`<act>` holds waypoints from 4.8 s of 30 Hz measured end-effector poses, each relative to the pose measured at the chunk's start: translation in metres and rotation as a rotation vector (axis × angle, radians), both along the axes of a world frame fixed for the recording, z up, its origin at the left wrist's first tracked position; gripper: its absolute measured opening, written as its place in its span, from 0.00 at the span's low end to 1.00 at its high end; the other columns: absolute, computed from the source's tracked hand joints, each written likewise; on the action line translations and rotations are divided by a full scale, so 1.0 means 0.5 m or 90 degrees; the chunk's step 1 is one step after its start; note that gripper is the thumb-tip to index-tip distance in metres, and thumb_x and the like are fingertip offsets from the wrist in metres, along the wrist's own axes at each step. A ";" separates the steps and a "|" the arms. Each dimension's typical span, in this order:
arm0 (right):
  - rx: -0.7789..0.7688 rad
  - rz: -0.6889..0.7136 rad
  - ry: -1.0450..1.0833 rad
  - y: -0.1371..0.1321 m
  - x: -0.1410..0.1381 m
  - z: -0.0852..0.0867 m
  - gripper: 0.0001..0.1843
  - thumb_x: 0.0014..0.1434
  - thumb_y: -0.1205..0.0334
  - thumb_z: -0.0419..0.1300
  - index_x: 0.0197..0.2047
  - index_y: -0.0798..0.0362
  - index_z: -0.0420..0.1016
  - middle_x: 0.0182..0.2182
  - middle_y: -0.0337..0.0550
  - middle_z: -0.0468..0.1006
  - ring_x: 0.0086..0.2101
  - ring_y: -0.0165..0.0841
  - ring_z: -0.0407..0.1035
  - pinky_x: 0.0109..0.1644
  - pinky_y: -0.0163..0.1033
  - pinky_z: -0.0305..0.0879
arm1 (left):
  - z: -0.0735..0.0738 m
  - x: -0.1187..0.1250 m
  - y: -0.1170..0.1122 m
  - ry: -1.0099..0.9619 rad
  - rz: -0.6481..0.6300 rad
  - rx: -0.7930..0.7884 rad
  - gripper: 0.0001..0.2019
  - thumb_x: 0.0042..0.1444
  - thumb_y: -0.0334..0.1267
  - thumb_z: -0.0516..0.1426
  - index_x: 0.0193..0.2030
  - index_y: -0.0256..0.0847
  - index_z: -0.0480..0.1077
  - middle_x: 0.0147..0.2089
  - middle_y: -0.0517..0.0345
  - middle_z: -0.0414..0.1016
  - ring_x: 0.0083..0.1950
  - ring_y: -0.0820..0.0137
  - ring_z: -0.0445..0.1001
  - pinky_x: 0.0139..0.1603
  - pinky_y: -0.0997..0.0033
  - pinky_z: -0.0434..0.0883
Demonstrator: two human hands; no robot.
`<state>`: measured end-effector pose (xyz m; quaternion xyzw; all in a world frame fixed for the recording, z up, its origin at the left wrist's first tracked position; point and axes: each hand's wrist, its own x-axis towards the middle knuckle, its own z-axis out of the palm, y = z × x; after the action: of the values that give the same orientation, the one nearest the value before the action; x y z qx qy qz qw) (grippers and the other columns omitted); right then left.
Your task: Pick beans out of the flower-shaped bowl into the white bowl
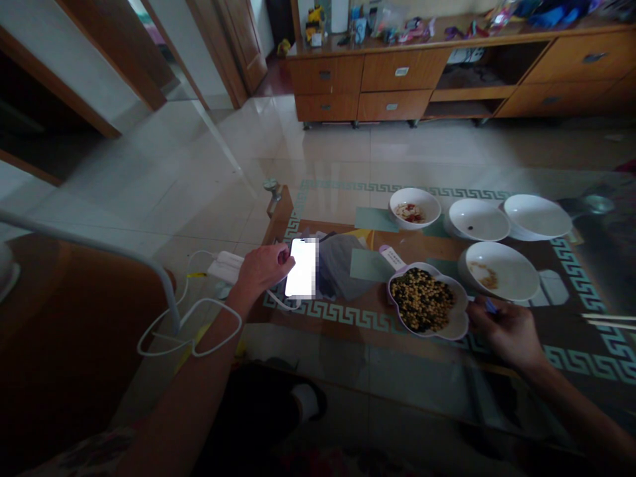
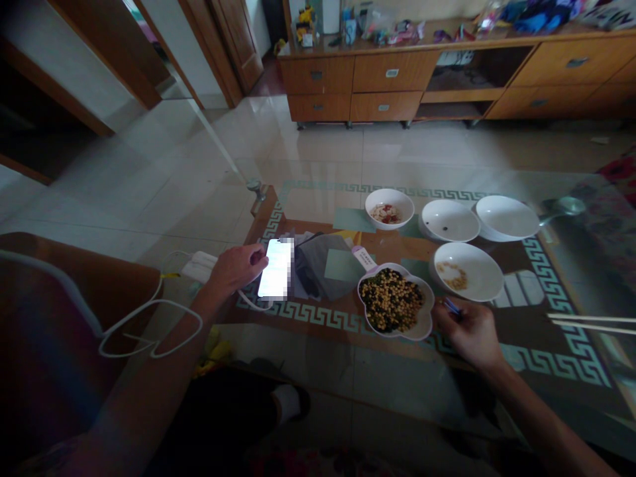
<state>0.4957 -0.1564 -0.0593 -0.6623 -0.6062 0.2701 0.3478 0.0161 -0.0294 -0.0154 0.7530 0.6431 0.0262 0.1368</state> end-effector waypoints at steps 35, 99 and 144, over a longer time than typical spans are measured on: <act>0.014 -0.008 -0.013 -0.002 0.008 -0.014 0.25 0.58 0.48 0.63 0.17 0.49 0.62 0.15 0.35 0.61 0.19 0.28 0.56 0.22 0.34 0.53 | -0.004 -0.003 -0.001 -0.008 0.009 0.003 0.15 0.69 0.51 0.55 0.37 0.43 0.70 0.34 0.57 0.72 0.34 0.62 0.67 0.35 0.62 0.53; 0.015 -0.002 -0.022 -0.001 0.003 -0.008 0.25 0.59 0.48 0.62 0.17 0.49 0.62 0.15 0.35 0.62 0.19 0.29 0.57 0.23 0.34 0.55 | -0.002 0.002 0.000 0.024 0.013 0.000 0.07 0.66 0.40 0.62 0.37 0.44 0.71 0.35 0.58 0.74 0.36 0.62 0.71 0.35 0.62 0.55; 0.008 -0.012 -0.012 -0.001 0.002 -0.010 0.25 0.59 0.47 0.62 0.18 0.48 0.59 0.15 0.34 0.60 0.19 0.29 0.56 0.22 0.34 0.53 | -0.006 -0.002 -0.003 -0.003 0.017 0.002 0.22 0.69 0.60 0.60 0.36 0.43 0.70 0.32 0.58 0.72 0.32 0.64 0.66 0.34 0.62 0.53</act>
<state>0.4967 -0.1568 -0.0644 -0.6683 -0.6048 0.2567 0.3490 0.0151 -0.0308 -0.0186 0.7444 0.6529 0.0309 0.1367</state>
